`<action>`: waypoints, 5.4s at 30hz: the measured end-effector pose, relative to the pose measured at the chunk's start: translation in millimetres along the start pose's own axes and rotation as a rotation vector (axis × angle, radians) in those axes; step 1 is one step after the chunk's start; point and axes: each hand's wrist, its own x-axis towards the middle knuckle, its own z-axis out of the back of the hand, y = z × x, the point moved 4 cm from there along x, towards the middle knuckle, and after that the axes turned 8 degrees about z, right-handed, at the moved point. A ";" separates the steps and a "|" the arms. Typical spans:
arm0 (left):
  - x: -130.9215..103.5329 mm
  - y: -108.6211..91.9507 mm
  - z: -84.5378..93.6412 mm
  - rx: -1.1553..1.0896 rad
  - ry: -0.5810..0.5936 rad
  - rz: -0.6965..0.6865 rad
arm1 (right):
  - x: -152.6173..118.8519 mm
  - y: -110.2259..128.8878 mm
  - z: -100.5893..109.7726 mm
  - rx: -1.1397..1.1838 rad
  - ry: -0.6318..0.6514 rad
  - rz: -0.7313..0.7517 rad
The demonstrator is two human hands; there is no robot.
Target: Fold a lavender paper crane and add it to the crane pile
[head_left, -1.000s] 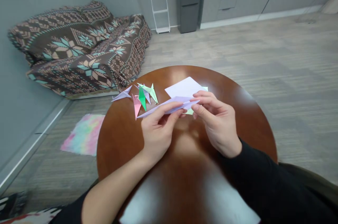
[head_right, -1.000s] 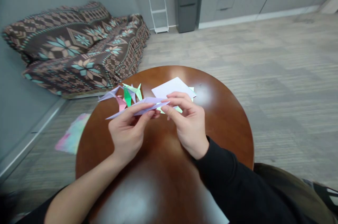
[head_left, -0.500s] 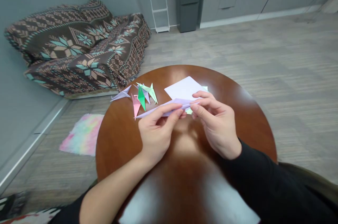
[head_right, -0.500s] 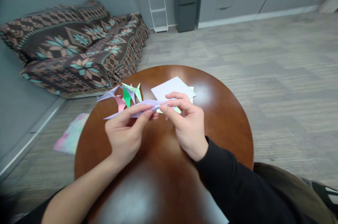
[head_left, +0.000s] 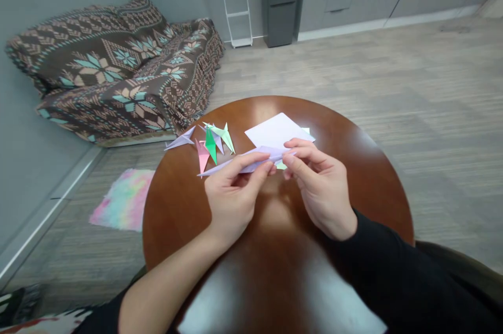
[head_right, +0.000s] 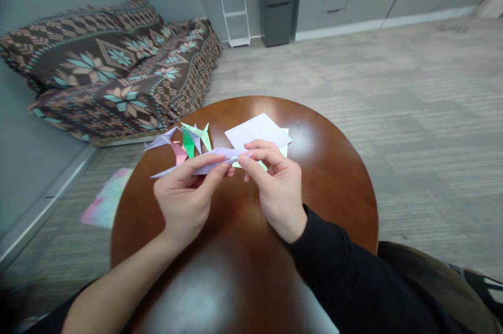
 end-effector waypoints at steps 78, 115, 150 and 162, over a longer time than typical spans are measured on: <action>2.1 14.7 -11.7 0.221 0.485 0.202 | 11.8 20.3 6.9 -0.385 0.405 -0.210; -0.9 25.9 -20.2 -0.421 0.598 0.757 | 18.4 24.1 12.7 -0.353 0.284 -0.071; -12.1 14.7 -28.2 -1.001 0.871 1.244 | 14.8 23.9 5.4 -0.094 0.433 -0.148; -9.2 25.7 -27.1 -0.752 0.732 1.028 | 16.7 25.8 8.4 -0.185 0.422 -0.116</action>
